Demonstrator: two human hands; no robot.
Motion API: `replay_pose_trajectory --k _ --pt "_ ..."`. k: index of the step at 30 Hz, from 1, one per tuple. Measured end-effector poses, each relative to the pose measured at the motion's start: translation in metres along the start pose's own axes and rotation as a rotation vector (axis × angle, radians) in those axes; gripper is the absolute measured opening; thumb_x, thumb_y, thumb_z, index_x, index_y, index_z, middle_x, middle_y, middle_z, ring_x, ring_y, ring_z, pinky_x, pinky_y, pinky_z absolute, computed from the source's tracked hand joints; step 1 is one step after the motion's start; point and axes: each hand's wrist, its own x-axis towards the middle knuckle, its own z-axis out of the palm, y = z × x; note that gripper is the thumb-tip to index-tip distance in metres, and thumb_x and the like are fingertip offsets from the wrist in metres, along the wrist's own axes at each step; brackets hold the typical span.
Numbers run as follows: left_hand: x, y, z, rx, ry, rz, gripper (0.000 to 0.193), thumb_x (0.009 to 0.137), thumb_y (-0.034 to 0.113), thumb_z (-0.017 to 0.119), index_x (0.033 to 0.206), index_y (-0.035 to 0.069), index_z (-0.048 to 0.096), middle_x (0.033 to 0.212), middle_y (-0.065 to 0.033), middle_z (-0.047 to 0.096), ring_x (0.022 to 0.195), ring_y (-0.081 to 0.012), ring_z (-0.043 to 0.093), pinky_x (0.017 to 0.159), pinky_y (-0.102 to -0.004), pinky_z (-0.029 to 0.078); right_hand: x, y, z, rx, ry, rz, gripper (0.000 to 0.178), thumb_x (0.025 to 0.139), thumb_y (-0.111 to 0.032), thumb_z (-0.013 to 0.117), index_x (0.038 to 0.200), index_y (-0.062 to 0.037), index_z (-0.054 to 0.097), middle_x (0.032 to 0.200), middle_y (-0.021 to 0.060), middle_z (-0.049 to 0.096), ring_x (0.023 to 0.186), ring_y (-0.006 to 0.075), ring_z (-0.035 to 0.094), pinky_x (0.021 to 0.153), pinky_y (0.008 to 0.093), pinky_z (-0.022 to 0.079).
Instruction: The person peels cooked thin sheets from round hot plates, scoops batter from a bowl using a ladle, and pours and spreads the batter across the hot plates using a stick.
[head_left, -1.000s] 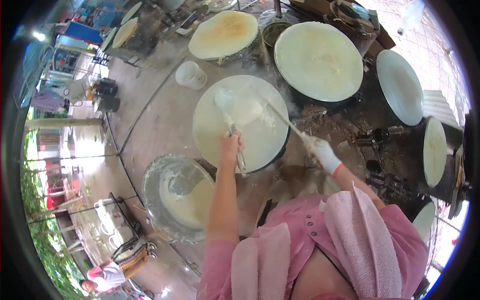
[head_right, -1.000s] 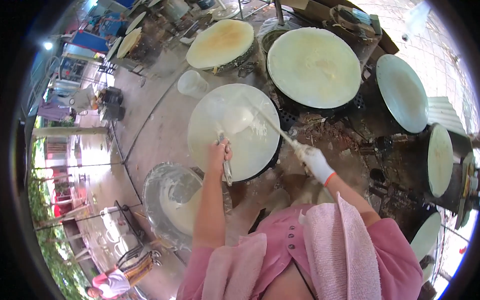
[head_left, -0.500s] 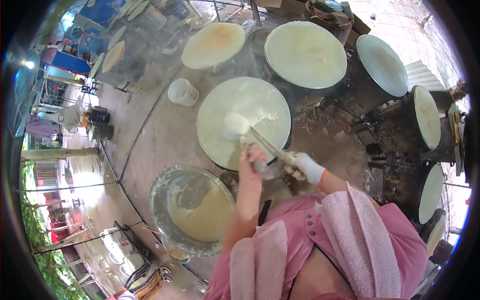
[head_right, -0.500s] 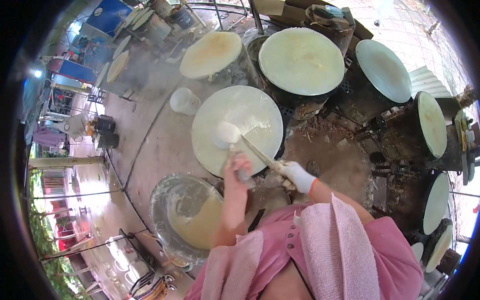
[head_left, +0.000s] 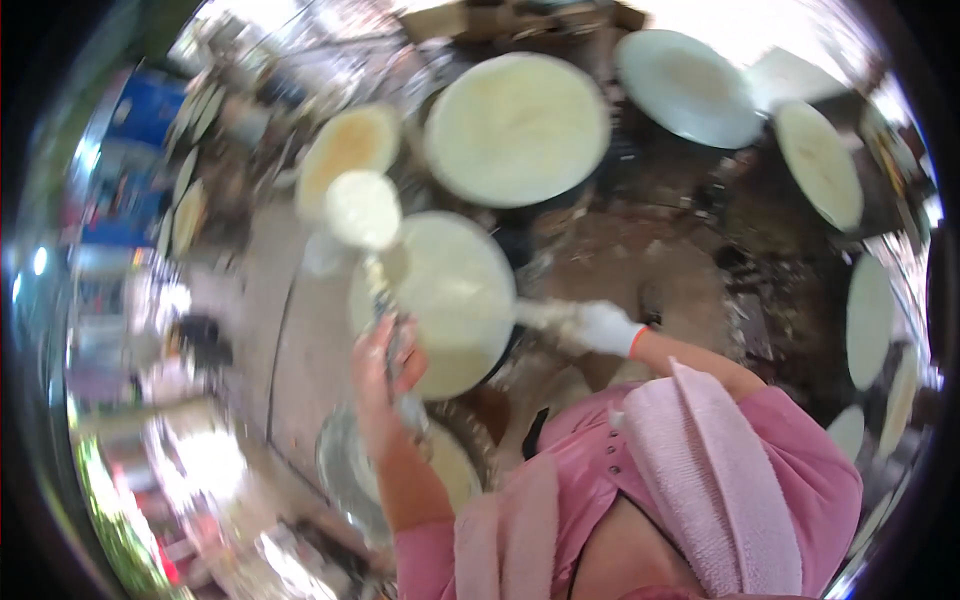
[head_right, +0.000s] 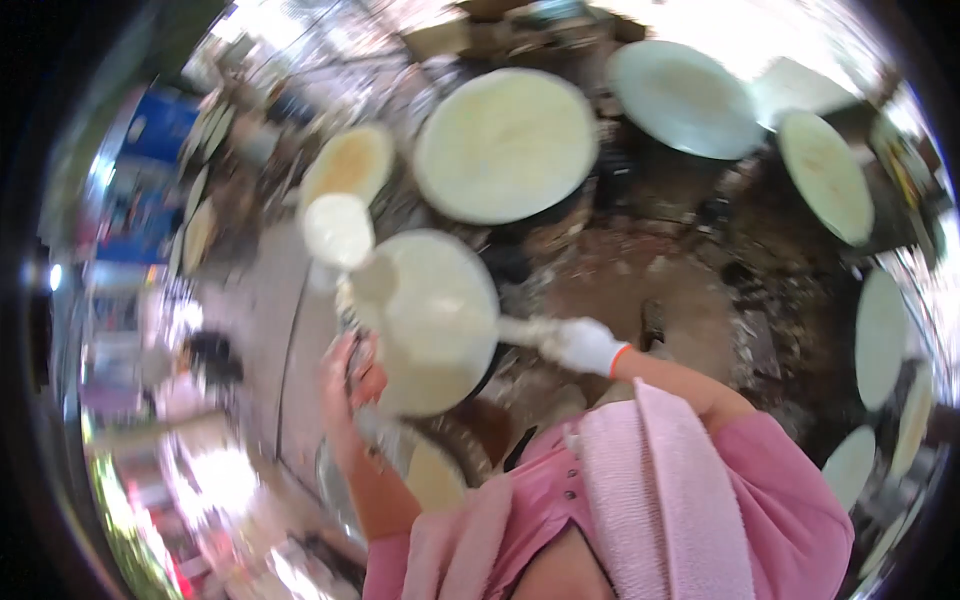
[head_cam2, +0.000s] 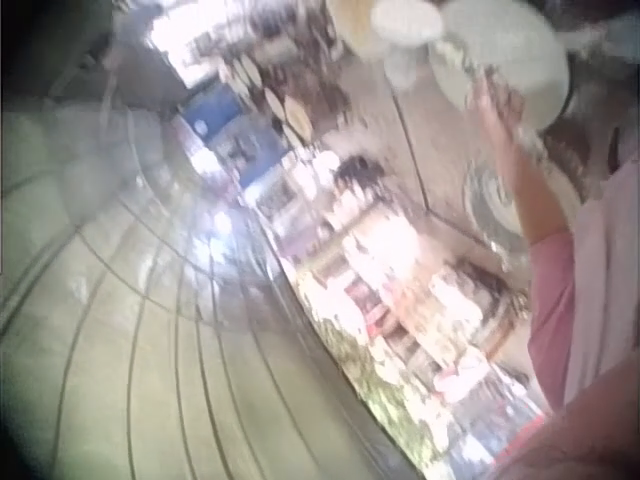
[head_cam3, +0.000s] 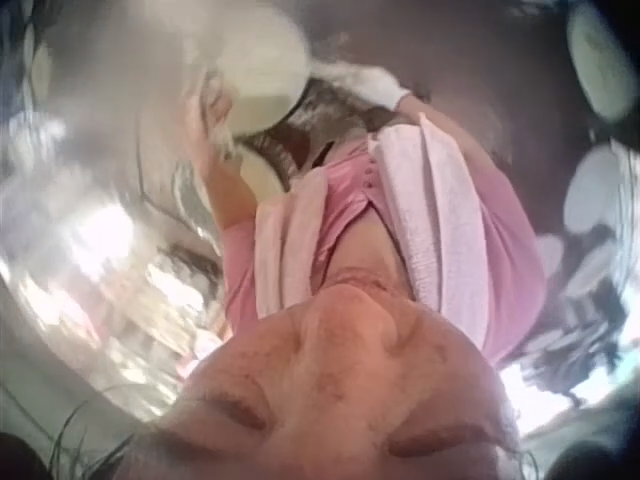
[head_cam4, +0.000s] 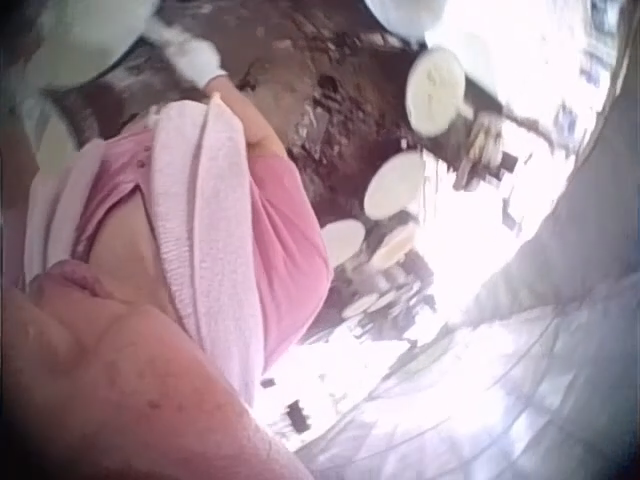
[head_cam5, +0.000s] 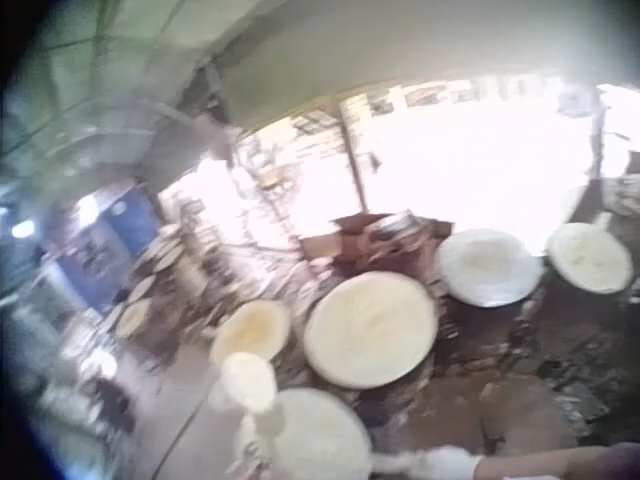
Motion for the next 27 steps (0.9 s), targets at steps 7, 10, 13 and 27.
replay_pose_trajectory --k 7,10,13,27 --pt "0.093 -0.009 0.161 -0.765 -0.420 -0.330 0.039 0.099 0.019 0.028 0.112 -0.017 0.037 0.063 -0.0057 0.042 0.030 -0.0067 0.037 0.028 -0.0191 0.019 -0.075 0.150 -0.066 0.508 0.239 0.211 0.037 0.083 -0.025 0.058 0.118 -0.0140 0.059 0.096 0.0074 0.066 0.081 0.0192 0.062 0.074 0.0314 0.049" --pt "0.147 -0.024 0.254 -0.740 -0.592 -0.446 0.030 0.097 0.017 0.036 0.104 -0.011 0.045 0.063 -0.0003 0.042 0.029 -0.0019 0.031 0.031 -0.0178 0.021 -0.107 0.216 -0.137 1.264 0.622 0.223 0.037 0.085 -0.001 0.055 0.121 0.0043 0.053 0.106 0.0010 0.060 0.079 0.0051 0.053 0.073 0.0182 0.045" --pt "0.195 -0.043 0.353 -0.459 -0.657 -0.267 0.039 0.096 0.018 0.040 0.115 -0.015 0.037 0.067 0.0029 0.042 0.036 0.0022 0.037 0.037 -0.0176 0.022 -0.116 0.245 -0.199 1.083 0.949 0.248 0.039 0.087 0.003 0.052 0.126 0.0021 0.050 0.108 0.0007 0.057 0.082 0.0042 0.050 0.073 0.0173 0.043" --pt "0.372 -0.171 0.543 0.446 -0.279 -0.002 0.025 0.085 0.019 0.063 0.079 -0.001 0.049 0.054 -0.0043 0.047 0.039 -0.0142 0.045 0.036 -0.0292 0.032 -0.017 0.315 -0.335 0.221 0.830 0.595 0.030 0.084 -0.035 0.053 0.104 -0.0159 0.064 0.081 0.0170 0.064 0.076 0.0333 0.062 0.064 0.0424 0.048"
